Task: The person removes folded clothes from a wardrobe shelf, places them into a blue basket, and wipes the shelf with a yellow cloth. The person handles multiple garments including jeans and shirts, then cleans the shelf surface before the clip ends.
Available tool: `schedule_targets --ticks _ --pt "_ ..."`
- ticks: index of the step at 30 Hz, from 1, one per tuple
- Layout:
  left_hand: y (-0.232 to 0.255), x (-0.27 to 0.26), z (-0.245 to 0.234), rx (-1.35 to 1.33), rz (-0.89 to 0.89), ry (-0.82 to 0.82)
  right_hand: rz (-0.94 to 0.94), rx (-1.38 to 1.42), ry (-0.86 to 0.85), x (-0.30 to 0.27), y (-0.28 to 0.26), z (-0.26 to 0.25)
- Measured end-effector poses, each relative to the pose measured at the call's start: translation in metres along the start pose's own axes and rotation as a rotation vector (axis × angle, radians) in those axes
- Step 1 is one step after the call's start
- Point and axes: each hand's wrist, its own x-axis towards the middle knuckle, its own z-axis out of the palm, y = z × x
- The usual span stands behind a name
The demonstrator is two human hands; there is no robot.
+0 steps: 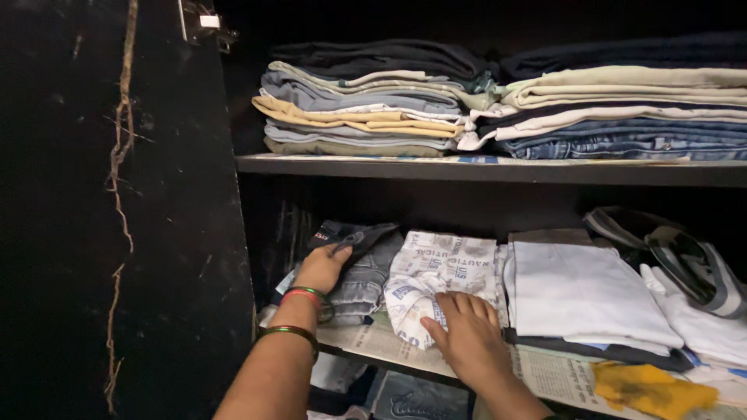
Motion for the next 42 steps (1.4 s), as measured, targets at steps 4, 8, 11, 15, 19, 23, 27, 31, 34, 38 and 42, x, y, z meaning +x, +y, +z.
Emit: schedule_targets --ticks 4,8,11,15,19,23,27,31,34,38,42 --pt "0.010 -0.017 0.007 0.252 0.107 0.013 -0.013 -0.005 0.030 -0.002 -0.001 0.001" --pt "0.022 -0.038 0.025 0.579 0.262 0.133 0.006 -0.024 -0.007 0.000 -0.003 -0.002" --pt "0.035 -0.055 0.024 0.608 0.489 0.253 0.034 -0.025 -0.060 -0.001 -0.006 -0.005" --pt "0.071 -0.072 -0.007 0.389 0.216 0.199 0.068 -0.033 -0.093 0.002 -0.007 -0.009" --pt "0.100 -0.084 -0.042 0.280 0.237 0.207 -0.053 -0.056 0.088 0.002 -0.010 -0.010" --pt "0.114 -0.095 -0.058 0.168 0.235 0.047 -0.169 0.098 0.313 -0.009 -0.007 -0.017" --pt "0.122 -0.099 -0.047 0.110 0.339 -0.065 0.171 0.563 0.203 -0.023 -0.002 -0.008" --pt "0.133 -0.102 -0.038 0.080 0.397 -0.140 0.627 1.363 -0.196 -0.033 -0.009 -0.011" --pt "0.143 -0.109 -0.044 0.084 0.448 -0.146 0.894 1.480 -0.437 -0.047 -0.034 -0.044" --pt "0.152 -0.133 -0.054 0.119 0.428 -0.171 0.862 1.528 -0.424 -0.048 -0.073 -0.076" --pt "0.162 -0.150 -0.067 0.006 0.514 -0.218 0.561 1.663 -0.248 -0.035 -0.078 -0.102"
